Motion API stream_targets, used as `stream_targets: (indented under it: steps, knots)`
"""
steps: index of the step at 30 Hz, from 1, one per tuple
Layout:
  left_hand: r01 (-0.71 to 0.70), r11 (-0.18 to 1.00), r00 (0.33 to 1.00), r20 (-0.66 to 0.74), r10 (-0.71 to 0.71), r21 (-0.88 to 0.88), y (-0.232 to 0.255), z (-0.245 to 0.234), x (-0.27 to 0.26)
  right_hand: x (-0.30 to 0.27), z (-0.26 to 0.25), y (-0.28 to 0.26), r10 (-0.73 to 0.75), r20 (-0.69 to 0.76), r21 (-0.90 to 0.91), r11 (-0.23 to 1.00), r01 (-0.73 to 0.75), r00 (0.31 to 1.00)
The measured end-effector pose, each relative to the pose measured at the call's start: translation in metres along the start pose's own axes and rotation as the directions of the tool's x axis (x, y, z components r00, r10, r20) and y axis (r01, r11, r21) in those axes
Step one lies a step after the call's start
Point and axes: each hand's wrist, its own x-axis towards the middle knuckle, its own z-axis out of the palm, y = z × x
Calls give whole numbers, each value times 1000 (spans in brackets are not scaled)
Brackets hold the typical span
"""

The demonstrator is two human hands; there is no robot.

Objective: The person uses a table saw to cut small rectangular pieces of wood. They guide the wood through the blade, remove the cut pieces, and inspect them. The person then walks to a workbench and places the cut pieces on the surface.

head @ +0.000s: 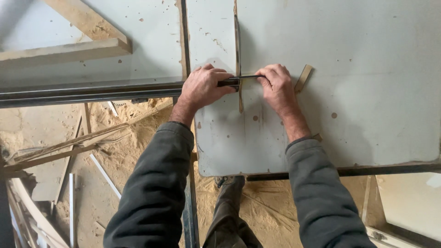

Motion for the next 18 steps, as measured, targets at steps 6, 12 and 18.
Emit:
stream_targets:
  steps: [6, 12, 18]
  knots:
    - [2, 1000, 1000, 10, -2, -5, 0, -1, 0, -2, 0, 1, 29, 25, -1, 1000, -29, 999]
    - [9, 999, 999, 36, -8, -33, 6, -11, -1, -2, 1, 0, 11, 5, -8, 1000, -11, 1000]
    - [-27, 999, 1000, 6, 27, -31, 2, -7, -1, -1, -1, -1, 14, 11, -1, 1000, -14, 1000]
